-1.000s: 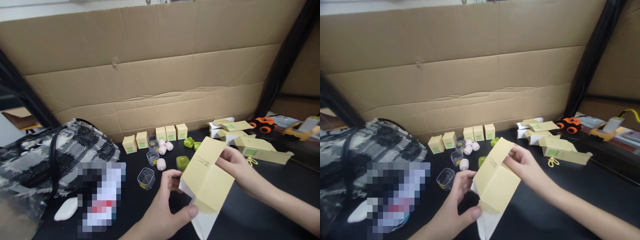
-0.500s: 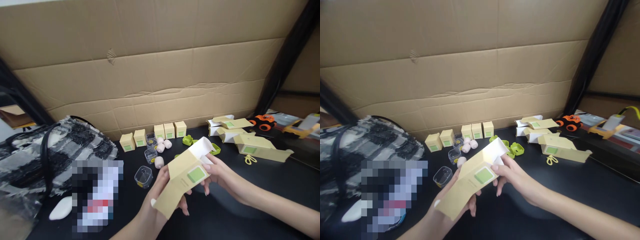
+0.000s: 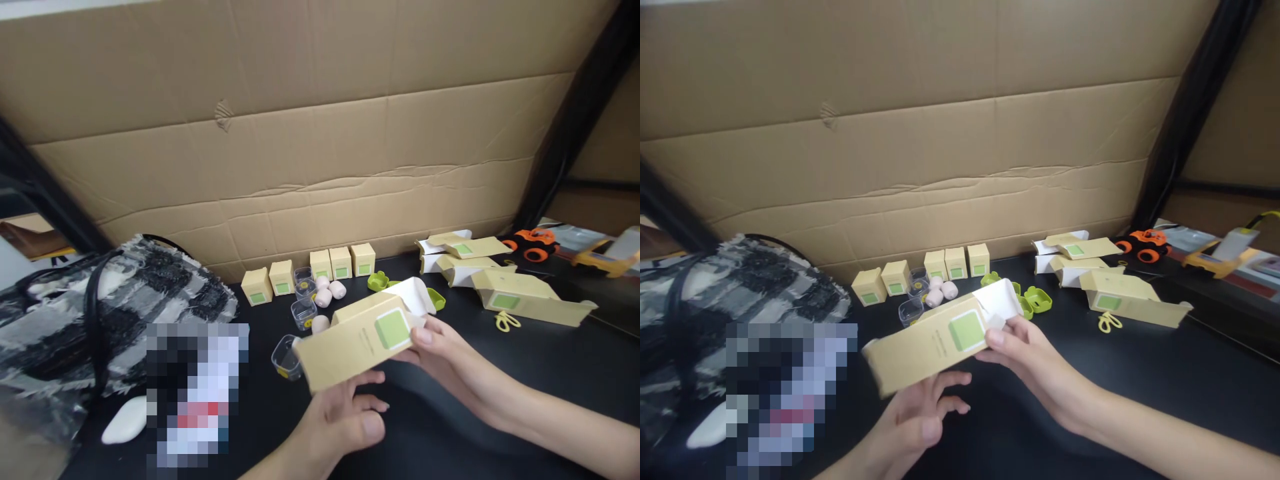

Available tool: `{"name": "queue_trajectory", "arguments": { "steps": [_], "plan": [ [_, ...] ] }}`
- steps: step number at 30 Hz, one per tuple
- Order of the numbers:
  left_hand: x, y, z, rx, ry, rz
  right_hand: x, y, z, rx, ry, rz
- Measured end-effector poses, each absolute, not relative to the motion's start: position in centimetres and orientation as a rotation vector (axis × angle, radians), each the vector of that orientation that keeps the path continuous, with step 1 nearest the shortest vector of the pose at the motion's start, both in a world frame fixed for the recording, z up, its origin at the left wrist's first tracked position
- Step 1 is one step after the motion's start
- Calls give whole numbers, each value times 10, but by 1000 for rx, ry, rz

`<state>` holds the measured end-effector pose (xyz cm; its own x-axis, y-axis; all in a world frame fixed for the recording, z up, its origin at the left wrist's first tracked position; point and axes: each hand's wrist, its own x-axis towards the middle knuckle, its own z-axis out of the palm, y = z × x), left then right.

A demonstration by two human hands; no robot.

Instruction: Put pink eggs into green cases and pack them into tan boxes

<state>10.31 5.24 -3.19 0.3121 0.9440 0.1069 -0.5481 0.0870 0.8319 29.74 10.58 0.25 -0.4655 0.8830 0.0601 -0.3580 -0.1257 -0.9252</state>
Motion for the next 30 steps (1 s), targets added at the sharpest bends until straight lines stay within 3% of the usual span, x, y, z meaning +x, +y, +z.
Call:
{"name": "queue_trajectory", "arguments": {
  "steps": [7,14,19,24,30],
  "plan": [
    [104,57,-26,974,524,1094,301,108,7,-664,-1280,1754],
    [108,52,-14,1025,580,1008,298,106,2,-742,-1602,1536],
    [105,50,-1,956,729,1157,306,107,-1,-620,-1829,887],
    [98,57,-2,828,638,919,322,111,13,-510,-2187,361],
    [96,60,7,609,513,795,323,115,23,-506,-2294,551]
  ]
}}
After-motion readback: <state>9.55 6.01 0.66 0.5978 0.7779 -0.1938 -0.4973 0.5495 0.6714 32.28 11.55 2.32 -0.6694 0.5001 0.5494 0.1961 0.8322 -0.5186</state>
